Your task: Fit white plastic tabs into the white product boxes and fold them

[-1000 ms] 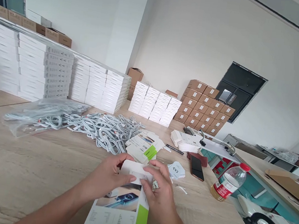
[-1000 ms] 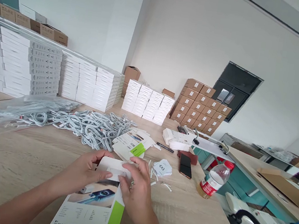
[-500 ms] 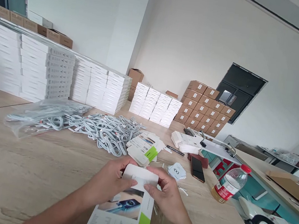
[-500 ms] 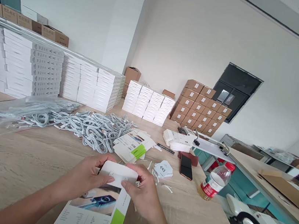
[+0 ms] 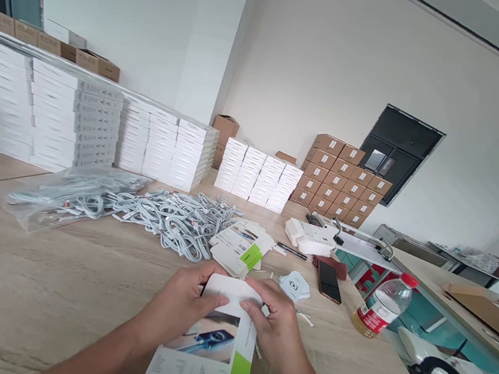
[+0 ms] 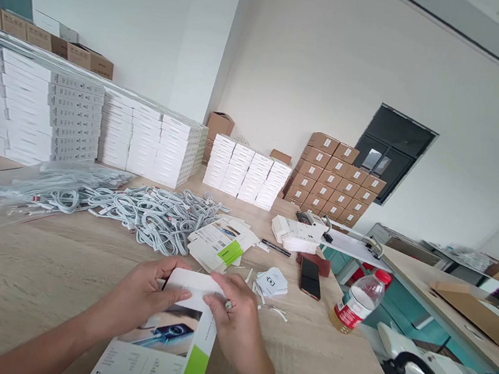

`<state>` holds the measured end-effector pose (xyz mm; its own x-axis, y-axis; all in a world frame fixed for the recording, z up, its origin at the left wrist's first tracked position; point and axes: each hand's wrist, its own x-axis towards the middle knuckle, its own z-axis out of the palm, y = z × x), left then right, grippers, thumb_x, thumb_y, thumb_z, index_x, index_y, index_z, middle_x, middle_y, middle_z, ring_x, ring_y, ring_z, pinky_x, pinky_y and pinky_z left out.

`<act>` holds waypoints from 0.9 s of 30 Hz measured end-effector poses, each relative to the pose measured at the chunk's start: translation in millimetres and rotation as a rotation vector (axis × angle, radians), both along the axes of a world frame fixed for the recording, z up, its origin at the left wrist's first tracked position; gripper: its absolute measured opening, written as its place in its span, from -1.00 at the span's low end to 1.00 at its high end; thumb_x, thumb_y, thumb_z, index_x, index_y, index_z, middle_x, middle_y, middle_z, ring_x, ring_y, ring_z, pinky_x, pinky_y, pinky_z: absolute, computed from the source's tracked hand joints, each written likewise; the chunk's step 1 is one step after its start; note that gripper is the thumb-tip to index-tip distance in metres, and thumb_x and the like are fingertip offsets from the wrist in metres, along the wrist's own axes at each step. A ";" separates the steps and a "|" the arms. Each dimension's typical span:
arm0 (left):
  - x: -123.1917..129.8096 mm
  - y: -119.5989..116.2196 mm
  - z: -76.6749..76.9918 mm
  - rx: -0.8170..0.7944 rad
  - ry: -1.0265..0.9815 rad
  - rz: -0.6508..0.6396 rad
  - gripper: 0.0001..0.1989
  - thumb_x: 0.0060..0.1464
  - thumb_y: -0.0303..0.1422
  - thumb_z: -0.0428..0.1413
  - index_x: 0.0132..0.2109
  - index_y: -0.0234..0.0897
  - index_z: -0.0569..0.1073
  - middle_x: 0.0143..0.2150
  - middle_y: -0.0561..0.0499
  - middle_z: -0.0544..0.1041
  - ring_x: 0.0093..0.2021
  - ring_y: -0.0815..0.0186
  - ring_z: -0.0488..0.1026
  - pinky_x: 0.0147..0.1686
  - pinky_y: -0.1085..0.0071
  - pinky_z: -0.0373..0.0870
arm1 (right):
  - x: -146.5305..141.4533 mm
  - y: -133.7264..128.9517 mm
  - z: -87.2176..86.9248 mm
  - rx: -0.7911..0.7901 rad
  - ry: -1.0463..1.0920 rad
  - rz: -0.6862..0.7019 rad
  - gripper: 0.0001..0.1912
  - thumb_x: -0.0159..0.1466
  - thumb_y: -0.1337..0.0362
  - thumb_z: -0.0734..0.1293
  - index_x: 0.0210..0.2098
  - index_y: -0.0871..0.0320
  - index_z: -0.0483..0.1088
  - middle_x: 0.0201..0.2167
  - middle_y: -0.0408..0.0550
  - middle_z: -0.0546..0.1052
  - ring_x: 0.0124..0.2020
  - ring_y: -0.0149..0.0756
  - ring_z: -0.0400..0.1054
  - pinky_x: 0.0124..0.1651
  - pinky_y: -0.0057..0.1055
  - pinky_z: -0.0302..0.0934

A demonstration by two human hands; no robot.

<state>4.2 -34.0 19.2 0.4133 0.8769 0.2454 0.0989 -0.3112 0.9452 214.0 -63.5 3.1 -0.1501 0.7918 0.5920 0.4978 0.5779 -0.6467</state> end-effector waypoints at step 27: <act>7.5 -3.3 -18.9 -0.845 -0.699 -0.923 -0.03 -0.03 0.30 -0.03 0.33 -0.32 0.24 0.10 -0.26 0.53 0.12 -0.16 0.40 0.07 0.04 0.25 | 0.3 6.5 4.4 -0.190 0.670 -0.134 -0.63 0.13 0.07 0.47 -0.13 0.11 0.50 -0.24 -0.02 0.56 -0.28 -0.21 0.40 -0.21 -0.27 0.29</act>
